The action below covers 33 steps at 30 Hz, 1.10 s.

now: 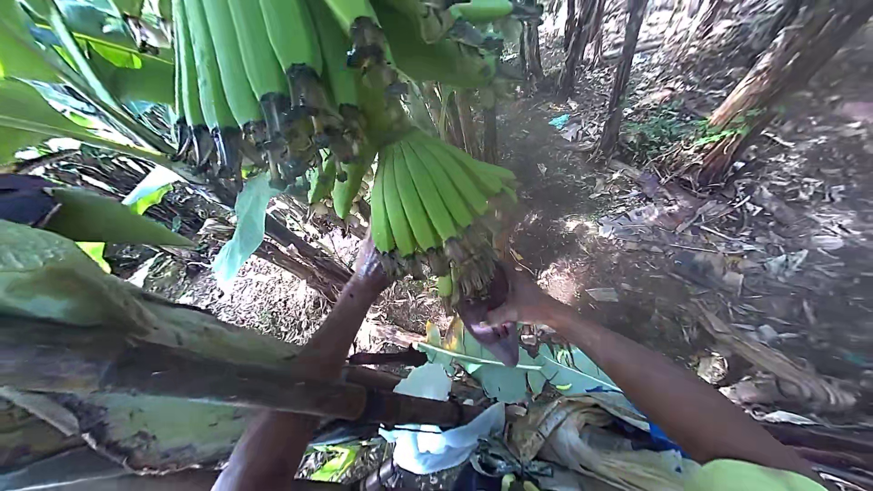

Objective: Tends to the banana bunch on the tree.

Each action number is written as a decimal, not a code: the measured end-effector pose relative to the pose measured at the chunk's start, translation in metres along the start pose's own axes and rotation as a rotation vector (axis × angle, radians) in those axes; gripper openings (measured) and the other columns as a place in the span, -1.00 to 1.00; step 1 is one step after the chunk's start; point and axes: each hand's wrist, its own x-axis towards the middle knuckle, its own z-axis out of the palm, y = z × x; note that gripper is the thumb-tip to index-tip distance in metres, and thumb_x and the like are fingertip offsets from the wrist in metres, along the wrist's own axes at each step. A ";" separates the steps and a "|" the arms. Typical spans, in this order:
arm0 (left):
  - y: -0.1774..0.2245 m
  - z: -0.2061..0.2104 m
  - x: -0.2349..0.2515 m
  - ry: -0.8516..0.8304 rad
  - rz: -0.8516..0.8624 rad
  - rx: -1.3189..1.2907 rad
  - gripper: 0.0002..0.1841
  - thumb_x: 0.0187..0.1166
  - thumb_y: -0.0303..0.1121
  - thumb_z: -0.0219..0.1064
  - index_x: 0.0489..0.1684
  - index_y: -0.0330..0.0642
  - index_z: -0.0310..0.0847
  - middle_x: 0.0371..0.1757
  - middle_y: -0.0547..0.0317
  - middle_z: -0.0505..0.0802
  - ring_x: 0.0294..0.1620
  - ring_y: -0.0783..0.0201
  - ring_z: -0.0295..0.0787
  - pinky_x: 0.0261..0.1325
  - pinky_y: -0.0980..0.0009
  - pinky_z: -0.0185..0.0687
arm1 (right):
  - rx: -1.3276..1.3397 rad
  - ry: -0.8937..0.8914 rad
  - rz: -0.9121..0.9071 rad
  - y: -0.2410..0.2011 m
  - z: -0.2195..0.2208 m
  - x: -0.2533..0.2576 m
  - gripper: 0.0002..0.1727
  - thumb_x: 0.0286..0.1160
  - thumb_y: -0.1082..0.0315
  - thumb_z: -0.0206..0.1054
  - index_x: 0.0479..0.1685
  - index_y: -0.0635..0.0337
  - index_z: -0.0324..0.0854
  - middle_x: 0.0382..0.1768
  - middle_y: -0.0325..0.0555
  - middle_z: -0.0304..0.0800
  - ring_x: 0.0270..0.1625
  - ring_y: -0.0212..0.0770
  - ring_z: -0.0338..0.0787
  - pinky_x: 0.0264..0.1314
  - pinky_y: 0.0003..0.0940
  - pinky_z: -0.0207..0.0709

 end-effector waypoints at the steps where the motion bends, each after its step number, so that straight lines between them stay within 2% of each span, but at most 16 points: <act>1: -0.002 0.010 -0.001 0.018 0.028 -0.038 -0.49 0.32 -0.47 0.59 0.30 -0.34 0.61 0.23 -0.27 0.78 0.25 -0.11 0.73 0.36 -0.12 0.58 | 0.023 -0.003 -0.010 0.001 0.000 -0.001 0.48 -0.61 -0.09 0.92 0.71 0.09 0.17 0.27 -0.15 0.76 0.31 -0.36 0.75 0.44 -0.25 0.67; 3: -0.001 0.018 0.002 0.016 0.134 -0.024 -0.57 0.36 -0.41 0.58 0.18 -0.36 0.68 0.10 -0.26 0.83 0.17 -0.12 0.79 0.31 -0.13 0.63 | 0.050 -0.029 -0.023 0.002 0.000 -0.003 0.49 -0.58 -0.03 0.93 0.74 0.08 0.13 0.30 -0.16 0.75 0.32 -0.38 0.75 0.46 -0.30 0.67; 5: -0.002 0.014 0.002 -0.131 0.071 0.013 -0.59 0.42 -0.33 0.56 0.17 -0.34 0.69 0.09 -0.26 0.83 0.17 -0.15 0.78 0.32 -0.17 0.60 | 0.056 -0.067 -0.030 -0.001 -0.001 -0.002 0.47 -0.54 -0.01 0.94 0.73 0.16 0.14 0.31 -0.14 0.75 0.33 -0.38 0.75 0.48 -0.32 0.65; 7: -0.005 0.017 0.008 -0.293 -0.010 0.135 -0.58 0.38 -0.23 0.59 0.13 -0.28 0.74 0.09 -0.25 0.85 0.17 -0.23 0.78 0.27 -0.29 0.58 | 0.012 -0.082 -0.005 -0.003 -0.002 -0.001 0.47 -0.54 -0.04 0.93 0.72 0.18 0.15 0.31 -0.13 0.75 0.34 -0.38 0.74 0.49 -0.31 0.63; 9: 0.000 0.019 0.005 -0.370 -0.099 0.146 -0.54 0.33 -0.24 0.62 0.15 -0.29 0.75 0.14 -0.28 0.84 0.23 -0.26 0.74 0.33 -0.31 0.52 | -0.096 -0.046 0.019 -0.004 -0.001 0.000 0.46 -0.58 -0.11 0.91 0.69 0.18 0.20 0.29 -0.11 0.76 0.32 -0.37 0.74 0.48 -0.30 0.63; 11: 0.028 -0.009 -0.010 -0.334 -0.192 -0.041 -0.55 0.42 -0.39 0.56 0.26 -0.40 0.66 0.22 -0.29 0.80 0.30 -0.17 0.72 0.45 -0.14 0.51 | -0.190 0.003 0.052 -0.008 -0.001 0.004 0.42 -0.56 -0.11 0.90 0.65 0.18 0.23 0.26 -0.06 0.75 0.29 -0.30 0.75 0.44 -0.22 0.62; 12: 0.040 -0.025 -0.017 -0.283 -0.171 -0.173 -0.61 0.50 -0.47 0.47 0.28 -0.42 0.61 0.18 -0.24 0.80 0.24 -0.03 0.74 0.41 0.03 0.58 | -0.228 0.036 0.060 -0.008 0.001 0.006 0.38 -0.56 -0.12 0.88 0.61 0.15 0.25 0.21 -0.06 0.76 0.24 -0.27 0.77 0.39 -0.17 0.65; 13: 0.043 -0.032 -0.019 -0.235 -0.106 -0.287 -0.67 0.57 -0.49 0.34 0.27 -0.37 0.56 0.09 -0.06 0.76 0.12 0.22 0.71 0.29 0.30 0.62 | -0.253 0.069 0.057 -0.006 0.004 0.009 0.36 -0.55 -0.16 0.86 0.60 0.12 0.28 0.20 -0.07 0.77 0.24 -0.25 0.77 0.39 -0.11 0.65; 14: 0.042 -0.031 -0.018 -0.210 -0.064 -0.364 -0.68 0.59 -0.50 0.29 0.28 -0.37 0.55 0.07 -0.02 0.76 0.08 0.31 0.69 0.26 0.38 0.60 | -0.271 0.105 0.048 -0.002 0.008 0.013 0.35 -0.56 -0.20 0.85 0.59 0.11 0.31 0.21 -0.07 0.77 0.26 -0.22 0.77 0.40 -0.06 0.64; 16: 0.037 -0.020 -0.015 -0.253 -0.147 -0.367 -0.63 0.56 -0.46 0.41 0.31 -0.38 0.61 0.17 -0.16 0.80 0.20 0.14 0.74 0.37 0.14 0.61 | -0.269 0.178 0.022 0.004 0.020 0.021 0.38 -0.56 -0.27 0.83 0.59 0.13 0.31 0.22 -0.06 0.77 0.27 -0.21 0.76 0.41 -0.05 0.64; 18: 0.039 -0.011 -0.015 -0.271 -0.230 -0.309 -0.63 0.61 -0.37 0.39 0.31 -0.37 0.63 0.22 -0.24 0.79 0.27 -0.03 0.72 0.40 -0.07 0.54 | -0.244 0.222 0.035 0.005 0.031 0.030 0.38 -0.54 -0.28 0.84 0.61 0.13 0.31 0.23 -0.06 0.77 0.27 -0.21 0.77 0.42 -0.06 0.65; 21: 0.047 -0.017 -0.017 -0.338 -0.114 -0.171 -0.71 0.74 -0.40 0.21 0.22 -0.43 0.66 0.16 -0.29 0.80 0.25 -0.06 0.72 0.40 -0.05 0.51 | -0.279 0.258 0.070 0.011 0.040 0.047 0.37 -0.51 -0.32 0.80 0.61 0.12 0.31 0.24 -0.02 0.76 0.27 -0.12 0.77 0.39 0.05 0.64; 24: 0.060 -0.001 -0.013 -0.287 -0.055 -0.113 -0.72 0.67 -0.34 0.32 0.15 -0.36 0.72 0.08 -0.22 0.84 0.18 -0.03 0.76 0.36 -0.05 0.56 | -0.332 0.270 0.108 0.015 0.047 0.060 0.39 -0.50 -0.37 0.76 0.63 0.07 0.27 0.25 -0.02 0.75 0.26 -0.09 0.77 0.36 0.10 0.65; 26: 0.060 0.006 -0.007 -0.267 -0.059 -0.070 -0.72 0.64 -0.35 0.34 0.17 -0.33 0.72 0.10 -0.24 0.83 0.18 -0.10 0.76 0.33 -0.15 0.55 | -0.337 0.264 0.116 0.012 0.051 0.065 0.42 -0.50 -0.35 0.77 0.68 0.06 0.22 0.28 -0.02 0.74 0.30 -0.09 0.76 0.39 0.08 0.64; 30: 0.038 -0.010 -0.005 -0.362 -0.101 -0.041 -0.71 0.68 -0.31 0.31 0.15 -0.35 0.73 0.07 -0.28 0.83 0.15 -0.19 0.75 0.28 -0.24 0.54 | -0.331 0.245 0.062 0.015 0.052 0.072 0.46 -0.54 -0.35 0.80 0.68 0.12 0.21 0.28 0.00 0.74 0.29 -0.12 0.76 0.40 0.04 0.64; 33: 0.023 -0.011 0.002 -0.442 -0.013 0.086 -0.65 0.74 -0.21 0.25 0.22 -0.28 0.74 0.16 -0.25 0.84 0.26 -0.22 0.74 0.36 -0.28 0.50 | -0.323 0.219 0.007 0.014 0.048 0.073 0.46 -0.56 -0.33 0.81 0.69 0.09 0.21 0.28 -0.06 0.75 0.30 -0.20 0.76 0.43 -0.04 0.64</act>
